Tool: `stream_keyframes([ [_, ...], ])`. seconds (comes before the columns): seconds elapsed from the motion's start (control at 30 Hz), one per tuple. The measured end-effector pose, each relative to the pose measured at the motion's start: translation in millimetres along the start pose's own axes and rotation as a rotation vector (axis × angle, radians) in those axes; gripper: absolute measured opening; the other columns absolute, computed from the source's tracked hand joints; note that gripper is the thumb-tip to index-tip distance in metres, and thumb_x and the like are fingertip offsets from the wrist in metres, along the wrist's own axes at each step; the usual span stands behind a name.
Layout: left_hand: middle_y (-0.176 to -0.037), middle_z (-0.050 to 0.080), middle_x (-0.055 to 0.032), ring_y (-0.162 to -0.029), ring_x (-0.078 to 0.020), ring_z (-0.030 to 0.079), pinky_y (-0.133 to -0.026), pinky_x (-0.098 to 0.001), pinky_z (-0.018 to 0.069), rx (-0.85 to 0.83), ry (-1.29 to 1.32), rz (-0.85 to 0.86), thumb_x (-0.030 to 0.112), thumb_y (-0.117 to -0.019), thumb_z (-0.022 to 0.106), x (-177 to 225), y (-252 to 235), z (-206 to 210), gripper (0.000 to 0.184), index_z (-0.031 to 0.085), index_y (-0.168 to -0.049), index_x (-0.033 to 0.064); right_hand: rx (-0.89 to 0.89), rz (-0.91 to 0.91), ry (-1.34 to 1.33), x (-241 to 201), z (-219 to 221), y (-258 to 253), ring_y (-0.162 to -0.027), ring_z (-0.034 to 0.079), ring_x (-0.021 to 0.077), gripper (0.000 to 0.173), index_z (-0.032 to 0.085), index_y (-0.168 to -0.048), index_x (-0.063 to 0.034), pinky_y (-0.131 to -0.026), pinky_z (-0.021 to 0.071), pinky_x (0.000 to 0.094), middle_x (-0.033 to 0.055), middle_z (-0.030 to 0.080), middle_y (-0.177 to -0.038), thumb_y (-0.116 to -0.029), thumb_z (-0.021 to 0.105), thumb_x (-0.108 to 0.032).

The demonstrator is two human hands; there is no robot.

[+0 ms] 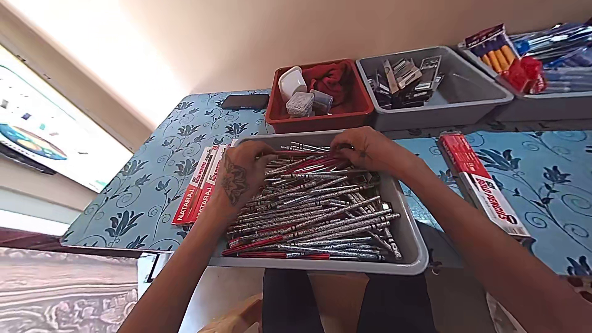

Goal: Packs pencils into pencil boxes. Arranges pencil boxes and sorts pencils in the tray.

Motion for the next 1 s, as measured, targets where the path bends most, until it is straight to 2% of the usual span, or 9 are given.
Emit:
stream_keyframes([
  [0.1, -0.099, 0.070, -0.0191, -0.085, -0.0298, 0.068, -0.079, -0.0464, 0.0540, 0.060, -0.003, -0.077, 0.017, -0.1068, 0.052, 3.8, 6.8, -6.9, 0.025, 0.068, -0.111, -0.0013, 0.102, -0.013, 0.007, -3.2, 3.9, 3.1, -0.093, 0.069, 0.0312, 0.023, 0.068, -0.116, 0.0000, -0.083, 0.0542, 0.0518, 0.0157, 0.069, -0.098, -0.1024, 0.060, -0.017],
  [0.17, -0.085, 0.065, -0.0169, -0.070, -0.0256, 0.062, -0.067, -0.0424, 0.0520, 0.108, -0.011, -0.132, 0.021, -0.1105, 0.043, 4.1, 6.4, -10.2, 0.031, 0.064, -0.110, -0.0026, 0.105, 0.055, -0.011, -5.1, -0.2, 4.4, -0.095, 0.070, 0.0298, 0.033, 0.062, -0.129, -0.0019, -0.087, 0.0549, 0.0521, 0.0143, 0.071, -0.103, -0.1033, 0.061, -0.022],
  [0.23, -0.074, 0.058, -0.0096, -0.058, -0.0156, 0.055, -0.057, -0.0328, 0.0480, 0.167, 0.009, -0.216, 0.025, -0.1127, 0.035, 2.3, 3.6, -13.7, 0.037, 0.060, -0.109, -0.0023, 0.106, 0.021, -0.017, -3.8, -0.6, 6.4, -0.095, 0.069, 0.0288, 0.027, 0.069, -0.119, -0.0024, -0.087, 0.0545, 0.0506, 0.0142, 0.071, -0.101, -0.1005, 0.065, -0.021],
  [0.33, -0.075, 0.057, -0.0006, -0.062, -0.0034, 0.054, -0.061, -0.0219, 0.0464, 0.180, 0.085, -0.280, 0.022, -0.1125, 0.032, -3.3, -2.9, -10.8, 0.033, 0.054, -0.114, -0.0017, 0.006, -0.076, -0.037, -7.6, -2.5, 9.9, -0.093, 0.070, 0.0256, 0.015, 0.077, -0.103, -0.0045, -0.084, 0.0546, 0.0467, 0.0124, 0.072, -0.096, -0.0980, 0.064, -0.010],
  [0.4, -0.079, 0.062, -0.0040, -0.067, -0.0074, 0.061, -0.065, -0.0273, 0.0510, 0.118, 0.108, -0.248, 0.019, -0.1117, 0.032, -2.2, -2.4, -5.9, 0.028, 0.049, -0.119, -0.0024, -0.089, -0.052, -0.068, -9.8, -4.3, 10.4, -0.093, 0.070, 0.0200, 0.017, 0.076, -0.108, -0.0060, -0.086, 0.0546, 0.0407, 0.0096, 0.074, -0.099, -0.1005, 0.061, -0.009],
  [0.53, -0.092, 0.068, -0.0132, -0.077, -0.0197, 0.066, -0.071, -0.0384, 0.0536, -0.006, 0.038, -0.125, 0.015, -0.1096, 0.036, 6.5, -1.5, -1.3, 0.026, 0.055, -0.115, -0.0029, -0.178, -0.010, -0.095, -12.5, -7.0, 5.7, -0.107, 0.067, 0.0281, 0.027, 0.072, -0.125, -0.0041, -0.098, 0.0499, 0.0442, 0.0162, 0.072, -0.111, -0.0990, 0.064, -0.007],
  [0.83, -0.087, 0.060, -0.0136, -0.078, -0.0213, 0.060, -0.072, -0.0378, 0.0494, -0.077, 0.003, 0.015, 0.010, -0.1073, 0.037, 10.4, -2.7, 10.1, 0.025, 0.058, -0.108, -0.0029, -0.032, 0.088, 0.194, -20.5, 3.5, 0.7, -0.098, 0.068, 0.0414, 0.016, 0.070, -0.107, 0.0020, -0.081, 0.0525, 0.0583, 0.0225, 0.067, -0.101, -0.1018, 0.060, -0.009],
  [0.93, -0.085, 0.057, -0.0031, -0.075, -0.0060, 0.053, -0.069, -0.0235, 0.0450, -0.167, 0.158, 0.089, 0.035, -0.1036, 0.050, 17.1, 1.5, 8.3, 0.036, 0.057, -0.110, 0.0001, 0.107, -0.010, 0.143, -19.5, 3.9, 6.4, -0.092, 0.069, 0.0375, 0.022, 0.071, -0.107, -0.0002, -0.077, 0.0531, 0.0561, 0.0198, 0.068, -0.097, -0.1052, 0.055, -0.015],
  [1.0, -0.092, 0.059, -0.0013, -0.084, -0.0055, 0.055, -0.075, -0.0248, 0.0471, -0.291, 0.184, 0.116, 0.060, -0.0860, 0.066, 19.3, 5.4, 12.7, 0.065, 0.055, -0.115, 0.0024, 0.145, -0.124, -0.019, -17.3, 4.1, 10.8, -0.084, 0.068, 0.0227, 0.026, 0.072, -0.106, -0.0044, -0.075, 0.0539, 0.0443, 0.0112, 0.071, -0.093, -0.1045, 0.056, -0.024],
])
Point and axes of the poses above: each hand's wrist, its own y-axis away from the middle knuckle, its own z-axis out of the palm, x = y × z, the point moved 2 cm from there along -y, towards the middle knuckle
